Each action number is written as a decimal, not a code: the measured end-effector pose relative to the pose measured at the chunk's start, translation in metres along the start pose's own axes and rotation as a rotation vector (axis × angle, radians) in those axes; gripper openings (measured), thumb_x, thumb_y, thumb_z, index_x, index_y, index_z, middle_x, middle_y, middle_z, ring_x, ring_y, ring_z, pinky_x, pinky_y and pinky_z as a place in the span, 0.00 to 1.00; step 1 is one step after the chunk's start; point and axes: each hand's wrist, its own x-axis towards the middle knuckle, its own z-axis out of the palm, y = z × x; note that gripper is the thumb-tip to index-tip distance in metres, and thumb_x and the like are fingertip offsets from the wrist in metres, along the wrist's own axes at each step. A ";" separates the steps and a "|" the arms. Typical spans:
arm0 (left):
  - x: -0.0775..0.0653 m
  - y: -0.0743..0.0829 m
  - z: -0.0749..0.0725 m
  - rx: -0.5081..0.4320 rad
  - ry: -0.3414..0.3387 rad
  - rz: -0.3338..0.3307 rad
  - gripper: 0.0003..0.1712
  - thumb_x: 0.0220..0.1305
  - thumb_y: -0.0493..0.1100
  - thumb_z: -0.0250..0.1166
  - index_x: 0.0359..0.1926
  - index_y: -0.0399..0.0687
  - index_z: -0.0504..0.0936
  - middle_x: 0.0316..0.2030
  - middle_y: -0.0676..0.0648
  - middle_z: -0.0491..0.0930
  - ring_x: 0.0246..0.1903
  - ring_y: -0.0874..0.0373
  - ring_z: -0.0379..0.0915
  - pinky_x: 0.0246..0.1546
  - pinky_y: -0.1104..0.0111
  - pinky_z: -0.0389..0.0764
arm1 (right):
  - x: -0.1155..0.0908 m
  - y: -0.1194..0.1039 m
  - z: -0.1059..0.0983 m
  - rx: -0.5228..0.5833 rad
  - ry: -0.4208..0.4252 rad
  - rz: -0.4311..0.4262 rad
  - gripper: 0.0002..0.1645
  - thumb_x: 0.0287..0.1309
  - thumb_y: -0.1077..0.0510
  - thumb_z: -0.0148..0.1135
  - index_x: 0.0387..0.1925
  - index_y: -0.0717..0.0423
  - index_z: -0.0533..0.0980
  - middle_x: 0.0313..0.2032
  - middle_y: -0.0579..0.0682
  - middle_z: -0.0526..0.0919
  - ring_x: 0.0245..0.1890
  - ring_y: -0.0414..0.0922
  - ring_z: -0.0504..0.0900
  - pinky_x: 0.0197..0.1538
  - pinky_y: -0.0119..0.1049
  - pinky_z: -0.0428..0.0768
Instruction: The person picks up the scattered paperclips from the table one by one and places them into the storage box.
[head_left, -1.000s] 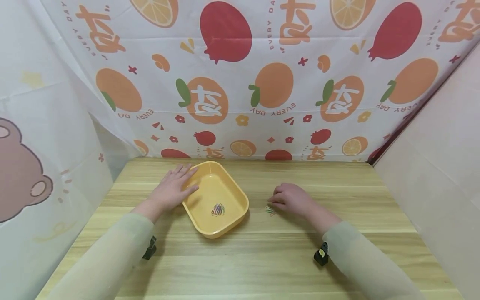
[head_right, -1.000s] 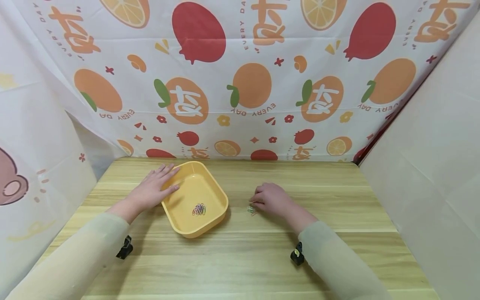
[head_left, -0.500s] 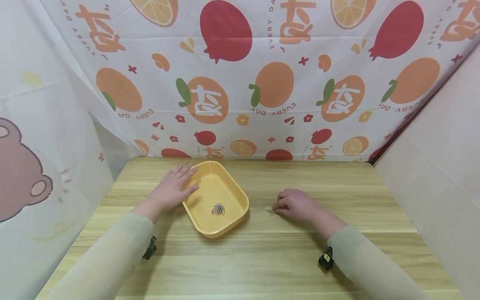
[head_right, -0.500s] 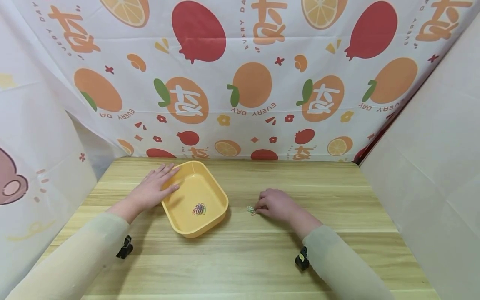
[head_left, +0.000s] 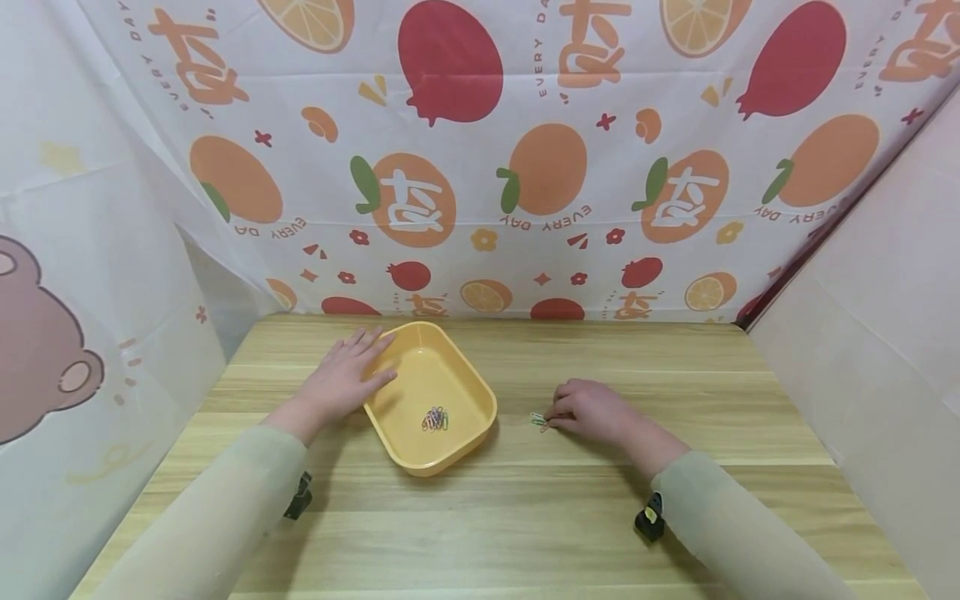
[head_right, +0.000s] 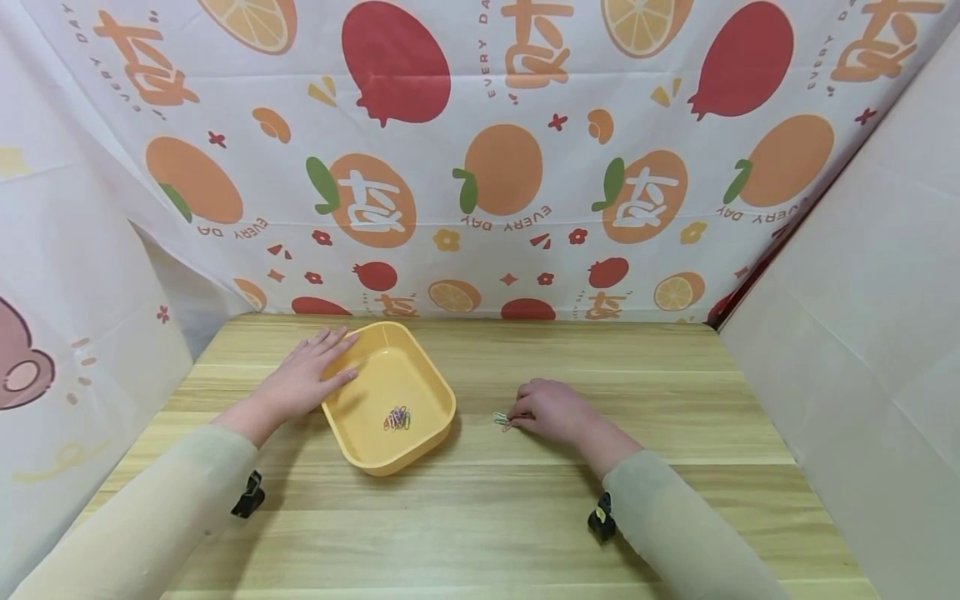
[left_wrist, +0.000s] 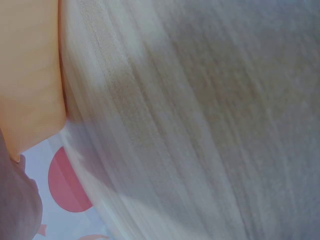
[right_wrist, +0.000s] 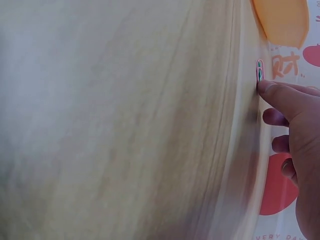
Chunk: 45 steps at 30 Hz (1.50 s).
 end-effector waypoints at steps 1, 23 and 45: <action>0.000 0.000 0.000 0.000 0.001 0.000 0.41 0.73 0.63 0.51 0.79 0.54 0.52 0.78 0.42 0.46 0.76 0.37 0.36 0.73 0.41 0.38 | 0.000 0.000 0.000 0.000 0.005 -0.004 0.08 0.61 0.48 0.69 0.40 0.41 0.88 0.34 0.34 0.78 0.35 0.33 0.74 0.41 0.34 0.80; 0.000 -0.004 0.004 -0.007 -0.001 -0.002 0.41 0.73 0.63 0.50 0.79 0.57 0.50 0.78 0.43 0.44 0.76 0.38 0.35 0.73 0.42 0.36 | -0.002 0.002 0.004 -0.053 0.051 -0.074 0.05 0.61 0.52 0.69 0.38 0.41 0.88 0.34 0.36 0.80 0.36 0.35 0.76 0.42 0.34 0.80; -0.001 -0.001 0.002 -0.002 0.006 0.000 0.40 0.73 0.62 0.51 0.79 0.56 0.51 0.78 0.43 0.45 0.76 0.38 0.35 0.73 0.41 0.37 | 0.020 0.005 -0.020 -0.076 0.182 -0.145 0.06 0.56 0.53 0.74 0.37 0.46 0.88 0.33 0.40 0.82 0.34 0.38 0.77 0.38 0.35 0.80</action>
